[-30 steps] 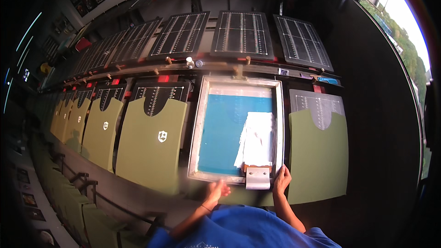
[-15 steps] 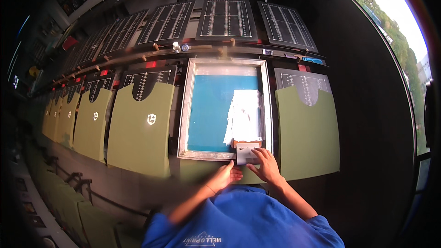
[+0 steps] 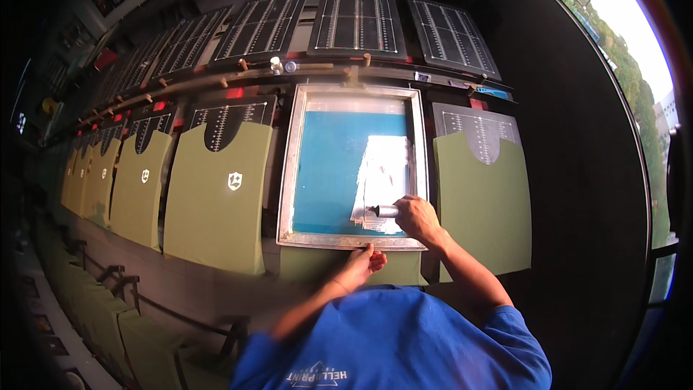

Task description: The person uses a squeegee to spread white ink across a screen printing frame placed over a garment. They repeatedly pull the ink from the top to the bottom of the frame to ensure even coverage on the fabric below.

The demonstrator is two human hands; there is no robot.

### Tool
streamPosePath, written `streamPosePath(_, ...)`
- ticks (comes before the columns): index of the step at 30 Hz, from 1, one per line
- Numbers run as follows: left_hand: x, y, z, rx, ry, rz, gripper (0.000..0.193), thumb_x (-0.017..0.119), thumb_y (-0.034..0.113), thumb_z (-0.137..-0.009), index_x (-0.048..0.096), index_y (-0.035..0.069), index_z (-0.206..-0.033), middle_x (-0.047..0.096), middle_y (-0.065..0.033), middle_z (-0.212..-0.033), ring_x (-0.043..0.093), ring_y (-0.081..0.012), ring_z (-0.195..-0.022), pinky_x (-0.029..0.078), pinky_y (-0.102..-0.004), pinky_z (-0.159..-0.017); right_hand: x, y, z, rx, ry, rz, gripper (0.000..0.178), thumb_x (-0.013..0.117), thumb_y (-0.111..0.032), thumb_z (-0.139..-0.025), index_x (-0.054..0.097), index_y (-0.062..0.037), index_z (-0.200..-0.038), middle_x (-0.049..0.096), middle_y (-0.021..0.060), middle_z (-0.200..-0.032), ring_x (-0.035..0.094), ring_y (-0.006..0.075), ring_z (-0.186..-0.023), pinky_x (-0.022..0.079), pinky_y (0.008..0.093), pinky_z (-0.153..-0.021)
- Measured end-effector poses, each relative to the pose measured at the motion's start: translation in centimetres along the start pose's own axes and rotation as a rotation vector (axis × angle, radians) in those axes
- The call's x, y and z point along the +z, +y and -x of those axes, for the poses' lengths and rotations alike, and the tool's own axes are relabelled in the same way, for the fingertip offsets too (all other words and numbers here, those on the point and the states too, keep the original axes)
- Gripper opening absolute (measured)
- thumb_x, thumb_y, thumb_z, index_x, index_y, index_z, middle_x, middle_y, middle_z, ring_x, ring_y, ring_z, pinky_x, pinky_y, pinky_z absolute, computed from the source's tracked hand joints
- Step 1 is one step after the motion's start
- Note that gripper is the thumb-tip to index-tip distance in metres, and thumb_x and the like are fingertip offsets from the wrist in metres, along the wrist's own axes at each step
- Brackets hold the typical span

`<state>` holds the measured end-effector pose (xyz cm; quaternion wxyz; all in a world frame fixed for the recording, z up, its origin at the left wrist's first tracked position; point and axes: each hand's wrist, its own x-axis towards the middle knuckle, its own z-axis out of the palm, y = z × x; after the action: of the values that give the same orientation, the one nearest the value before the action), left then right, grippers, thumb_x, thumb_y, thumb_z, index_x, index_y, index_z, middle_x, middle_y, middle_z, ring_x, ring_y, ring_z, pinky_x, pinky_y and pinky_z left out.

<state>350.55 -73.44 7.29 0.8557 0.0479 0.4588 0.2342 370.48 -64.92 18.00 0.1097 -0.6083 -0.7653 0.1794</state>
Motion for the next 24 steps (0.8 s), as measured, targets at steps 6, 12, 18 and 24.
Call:
streamPosePath(6,0.4,0.3,0.4,0.009,0.020,-0.035,0.036,0.045,0.035,-0.106,0.056,0.002,-0.099,0.070,-0.0126,-0.093,0.070,-0.0221,-0.084,0.058,-0.0334,-0.075,-2.9,4.2,-9.7,-0.106,0.149,0.155,0.022,0.071,-0.008,-0.072,0.071,-0.0034,-0.094,0.069,0.0132,-0.095,0.067,0.0304,-0.091,0.055,0.0398,-0.081)
streamPosePath(12,0.5,0.4,0.5,0.030,0.001,-0.075,0.037,0.046,0.037,-0.106,0.056,0.002,-0.099,0.070,-0.0124,-0.094,0.070,-0.0222,-0.084,0.057,-0.0330,-0.074,-2.3,4.1,-11.9,-0.043,0.115,0.228,0.010,0.066,-0.011,-0.076,0.073,-0.0070,-0.082,0.070,0.0128,-0.089,0.069,0.0308,-0.087,0.056,0.0414,-0.074)
streamPosePath(18,0.5,1.1,1.1,-0.014,0.002,-0.186,0.041,0.047,0.042,-0.105,0.058,0.002,-0.100,0.070,-0.0129,-0.095,0.070,-0.0227,-0.085,0.056,-0.0349,-0.074,-0.2,1.0,-3.5,-0.007,0.092,0.117,0.015,0.067,-0.009,-0.075,0.071,-0.0065,-0.089,0.068,0.0119,-0.091,0.066,0.0302,-0.091,0.055,0.0401,-0.079)
streamPosePath(24,2.1,5.3,5.7,-0.034,0.062,-1.101,0.039,0.062,0.039,-0.097,0.055,0.002,-0.104,0.068,-0.0129,-0.088,0.069,-0.0243,-0.079,0.056,-0.0366,-0.070,1.7,-2.3,4.1,0.106,0.117,0.005,0.026,0.063,-0.005,-0.077,0.070,-0.0067,-0.102,0.067,0.0095,-0.102,0.062,0.0294,-0.099,0.054,0.0393,-0.084)
